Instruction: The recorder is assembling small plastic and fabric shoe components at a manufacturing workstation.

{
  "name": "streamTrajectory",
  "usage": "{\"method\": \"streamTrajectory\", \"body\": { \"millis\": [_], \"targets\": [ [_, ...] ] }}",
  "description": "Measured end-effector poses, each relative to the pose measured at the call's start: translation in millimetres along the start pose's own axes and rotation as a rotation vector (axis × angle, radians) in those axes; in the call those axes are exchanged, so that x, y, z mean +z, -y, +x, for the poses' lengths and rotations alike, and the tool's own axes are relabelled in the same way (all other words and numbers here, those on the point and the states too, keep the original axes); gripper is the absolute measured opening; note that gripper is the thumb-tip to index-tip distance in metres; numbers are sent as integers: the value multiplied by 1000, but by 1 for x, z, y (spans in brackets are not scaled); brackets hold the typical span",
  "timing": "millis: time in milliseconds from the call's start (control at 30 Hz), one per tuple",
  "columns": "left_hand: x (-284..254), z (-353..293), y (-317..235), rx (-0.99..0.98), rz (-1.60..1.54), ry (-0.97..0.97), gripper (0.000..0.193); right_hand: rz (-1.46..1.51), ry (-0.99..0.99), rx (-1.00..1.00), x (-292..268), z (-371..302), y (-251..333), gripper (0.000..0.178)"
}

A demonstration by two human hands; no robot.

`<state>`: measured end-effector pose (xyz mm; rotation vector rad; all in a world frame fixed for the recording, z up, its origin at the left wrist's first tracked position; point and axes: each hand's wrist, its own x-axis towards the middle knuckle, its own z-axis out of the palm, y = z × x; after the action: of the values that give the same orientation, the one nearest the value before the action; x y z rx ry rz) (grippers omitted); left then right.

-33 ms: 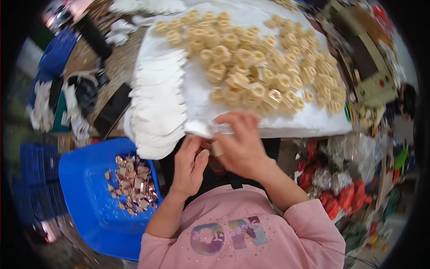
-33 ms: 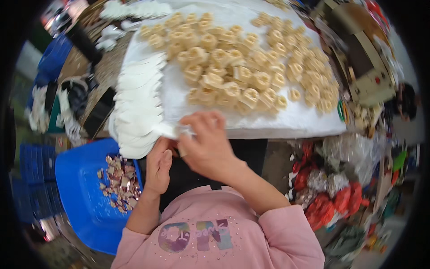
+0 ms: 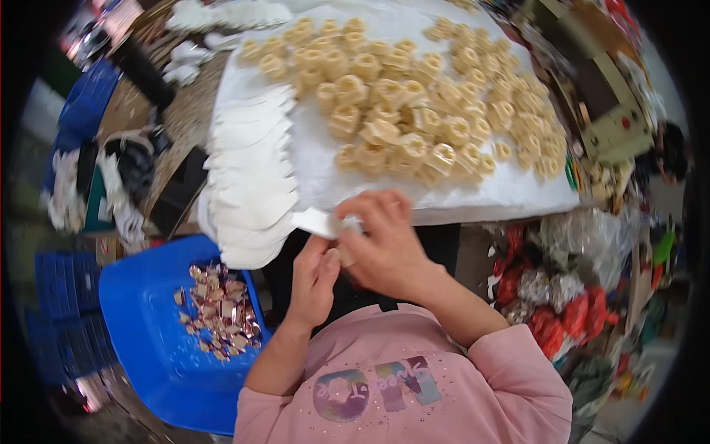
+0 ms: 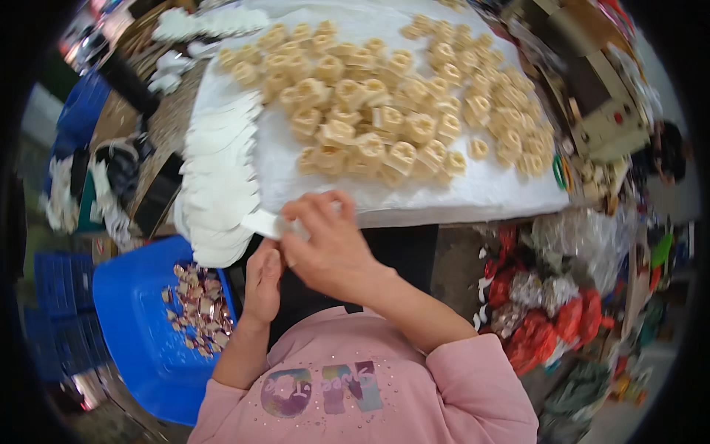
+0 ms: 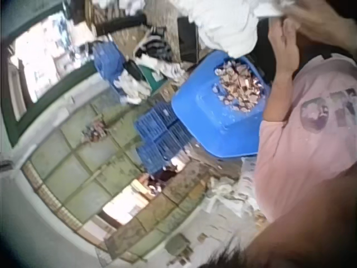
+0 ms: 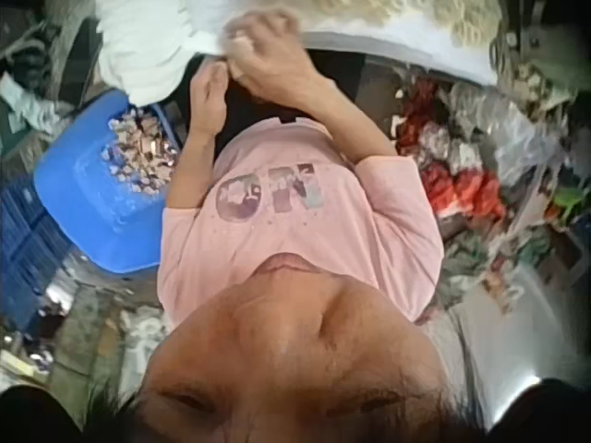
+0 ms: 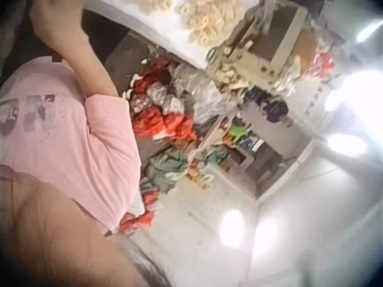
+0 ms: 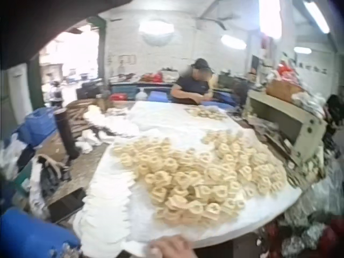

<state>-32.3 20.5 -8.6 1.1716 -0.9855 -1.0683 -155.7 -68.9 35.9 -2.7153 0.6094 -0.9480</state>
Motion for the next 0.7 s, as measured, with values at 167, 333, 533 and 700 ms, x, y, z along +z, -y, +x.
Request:
{"method": "streamTrajectory", "body": {
  "millis": [167, 333, 533, 700],
  "targets": [
    [43, 21, 14, -245, -497, -188, 40, 55, -66, 39, 9, -29, -22, 20],
    [38, 35, 22, -172, -616, 63, 43, 82, -306, 242, -19, -56, -68, 34],
    [52, 51, 13, -216, -692, 52, 46, -354, -291, 349, -47, -61, -123, 35],
    [51, 62, 9, -313, -812, 90, 45, -447, -211, 247, -46, -61, -142, 36]
  ]
}}
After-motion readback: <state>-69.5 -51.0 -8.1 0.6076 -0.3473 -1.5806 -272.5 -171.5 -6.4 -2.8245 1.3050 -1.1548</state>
